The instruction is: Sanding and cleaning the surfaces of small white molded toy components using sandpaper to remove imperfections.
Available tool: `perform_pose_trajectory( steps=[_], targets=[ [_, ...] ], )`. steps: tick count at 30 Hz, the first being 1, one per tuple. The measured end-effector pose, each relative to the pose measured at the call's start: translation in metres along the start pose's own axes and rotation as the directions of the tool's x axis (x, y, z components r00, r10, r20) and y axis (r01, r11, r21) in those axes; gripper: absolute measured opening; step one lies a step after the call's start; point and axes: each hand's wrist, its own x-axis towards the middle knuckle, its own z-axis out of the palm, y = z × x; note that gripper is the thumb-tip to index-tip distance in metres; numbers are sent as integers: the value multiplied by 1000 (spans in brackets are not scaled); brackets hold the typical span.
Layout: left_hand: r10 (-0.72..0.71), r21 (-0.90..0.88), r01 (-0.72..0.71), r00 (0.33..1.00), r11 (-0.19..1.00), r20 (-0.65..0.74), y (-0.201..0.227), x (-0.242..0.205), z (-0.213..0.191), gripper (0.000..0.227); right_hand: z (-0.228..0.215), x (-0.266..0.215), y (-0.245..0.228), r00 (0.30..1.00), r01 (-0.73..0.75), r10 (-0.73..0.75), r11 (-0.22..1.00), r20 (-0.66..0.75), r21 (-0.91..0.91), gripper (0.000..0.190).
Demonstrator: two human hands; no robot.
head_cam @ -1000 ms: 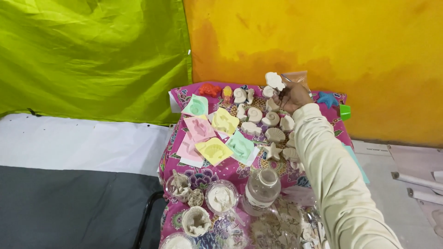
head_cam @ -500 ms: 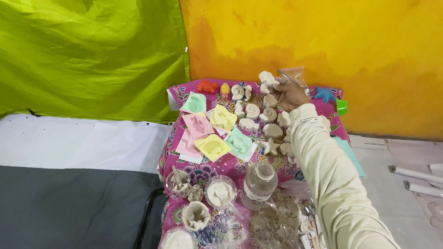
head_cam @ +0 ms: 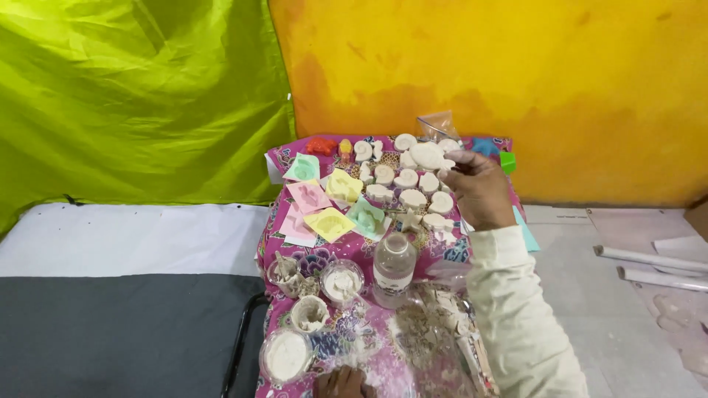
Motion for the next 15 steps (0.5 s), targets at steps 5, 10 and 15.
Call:
perform_pose_trajectory(
  steps=[5,10,15],
  targets=[
    [-238,-148,253,965,956,110,49,27,-90,15,30,-136,-20,982,66,-129,922,-140,-381,29],
    [-468,-734,600,773,319,428,125,66,-195,27,52,-252,12,745,431,-580,42,329,-901,8],
    [-171,-901,426,884,-86,434,150,67,-210,44,27,-314,40,556,725,-498,-100,666,-681,15]
  ],
)
